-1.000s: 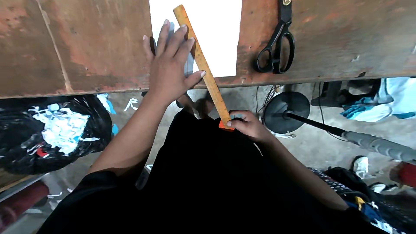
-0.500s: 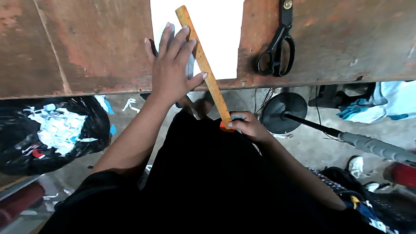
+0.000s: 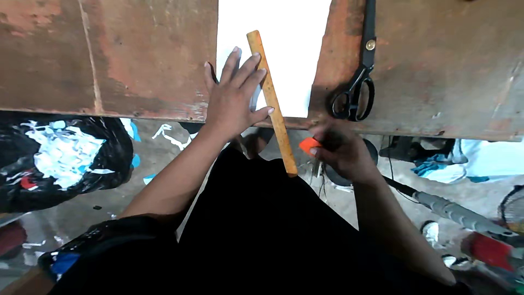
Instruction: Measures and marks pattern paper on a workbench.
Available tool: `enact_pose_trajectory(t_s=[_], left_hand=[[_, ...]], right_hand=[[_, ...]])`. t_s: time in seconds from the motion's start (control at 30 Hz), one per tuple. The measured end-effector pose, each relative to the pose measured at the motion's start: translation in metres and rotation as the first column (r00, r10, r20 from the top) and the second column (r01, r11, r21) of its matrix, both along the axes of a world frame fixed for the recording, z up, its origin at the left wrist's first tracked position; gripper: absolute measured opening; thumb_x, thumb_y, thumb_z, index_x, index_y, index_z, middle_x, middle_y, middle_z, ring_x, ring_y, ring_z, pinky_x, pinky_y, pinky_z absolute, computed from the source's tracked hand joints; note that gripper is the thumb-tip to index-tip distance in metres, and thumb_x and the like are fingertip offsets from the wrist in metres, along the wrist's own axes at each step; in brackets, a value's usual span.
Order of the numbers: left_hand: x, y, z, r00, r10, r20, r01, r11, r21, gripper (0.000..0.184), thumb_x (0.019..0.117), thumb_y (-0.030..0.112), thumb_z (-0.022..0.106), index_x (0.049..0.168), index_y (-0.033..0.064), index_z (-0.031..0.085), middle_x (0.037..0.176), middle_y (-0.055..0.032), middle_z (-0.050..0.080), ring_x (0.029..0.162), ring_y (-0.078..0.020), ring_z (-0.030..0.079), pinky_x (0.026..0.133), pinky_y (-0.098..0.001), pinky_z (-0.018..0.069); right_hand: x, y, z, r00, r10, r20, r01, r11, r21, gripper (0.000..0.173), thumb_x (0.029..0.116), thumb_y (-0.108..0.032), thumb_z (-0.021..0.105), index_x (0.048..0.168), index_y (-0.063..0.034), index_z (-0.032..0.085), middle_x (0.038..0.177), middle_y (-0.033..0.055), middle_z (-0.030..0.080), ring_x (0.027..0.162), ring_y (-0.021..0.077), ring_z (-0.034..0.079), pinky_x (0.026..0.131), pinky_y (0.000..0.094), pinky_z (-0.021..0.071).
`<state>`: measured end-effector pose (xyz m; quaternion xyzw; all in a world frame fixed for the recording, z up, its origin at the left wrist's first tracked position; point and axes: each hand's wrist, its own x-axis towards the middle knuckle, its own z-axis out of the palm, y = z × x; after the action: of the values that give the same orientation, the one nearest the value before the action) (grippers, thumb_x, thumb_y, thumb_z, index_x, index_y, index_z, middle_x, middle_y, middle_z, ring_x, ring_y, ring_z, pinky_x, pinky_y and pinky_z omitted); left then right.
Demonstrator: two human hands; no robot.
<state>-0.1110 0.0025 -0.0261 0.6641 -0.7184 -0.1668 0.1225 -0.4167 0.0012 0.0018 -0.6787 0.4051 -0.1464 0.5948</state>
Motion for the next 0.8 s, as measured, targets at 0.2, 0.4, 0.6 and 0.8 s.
enact_pose_trajectory(t_s=[0.2, 0.4, 0.6, 0.8], left_hand=[[0.0, 0.0, 0.001, 1.0, 0.003, 0.001, -0.003, 1.0, 0.0, 0.071, 0.0874, 0.066, 0.065, 0.146, 0.0264, 0.057, 0.164, 0.0066, 0.039, 0.158, -0.033, 0.021, 0.114, -0.0804, 0.0067], [-0.003, -0.01, 0.021, 0.999, 0.013, 0.031, -0.017, 0.993, 0.117, 0.076, 0.0828, 0.063, 0.073, 0.146, 0.0236, 0.056, 0.162, 0.0051, 0.042, 0.157, -0.0329, 0.021, 0.116, -0.0788, 0.0047], [-0.004, -0.02, 0.031, 0.999, 0.012, 0.032, -0.019, 0.976, 0.217, 0.092, 0.0793, 0.063, 0.077, 0.155, 0.0215, 0.046, 0.168, 0.0006, 0.031, 0.159, -0.0374, 0.009, 0.116, -0.0791, 0.0025], [-0.006, -0.021, 0.036, 0.999, 0.035, 0.012, -0.037, 0.958, 0.285, 0.09, 0.0797, 0.061, 0.078, 0.154, 0.0217, 0.047, 0.173, 0.0016, 0.019, 0.16, -0.037, 0.002, 0.114, -0.0802, -0.0003]], right_hand=[[0.064, -0.071, 0.014, 0.995, 0.005, -0.099, -0.051, 0.878, -0.476, 0.02, 0.0984, -0.016, 0.066, 0.108, -0.0002, 0.071, 0.101, 0.0116, 0.069, 0.086, 0.0117, 0.066, 0.078, 0.028, 0.0578], [0.144, -0.149, 0.003, 0.963, -0.012, -0.27, -0.161, 0.778, -0.607, 0.026, 0.1026, -0.018, 0.053, 0.119, -0.0072, 0.07, 0.116, 0.013, 0.07, 0.103, 0.0223, 0.068, 0.091, 0.04, 0.0557], [0.167, -0.166, -0.007, 0.918, 0.094, -0.386, -0.352, 0.642, -0.681, 0.028, 0.1056, -0.014, 0.047, 0.118, -0.0051, 0.071, 0.113, 0.0187, 0.069, 0.109, 0.033, 0.066, 0.098, 0.0466, 0.0518], [0.164, -0.169, -0.013, 0.919, 0.131, -0.371, -0.375, 0.579, -0.724, 0.027, 0.1043, -0.012, 0.049, 0.115, -0.0052, 0.072, 0.108, 0.0183, 0.069, 0.105, 0.0337, 0.067, 0.095, 0.0459, 0.0527]])
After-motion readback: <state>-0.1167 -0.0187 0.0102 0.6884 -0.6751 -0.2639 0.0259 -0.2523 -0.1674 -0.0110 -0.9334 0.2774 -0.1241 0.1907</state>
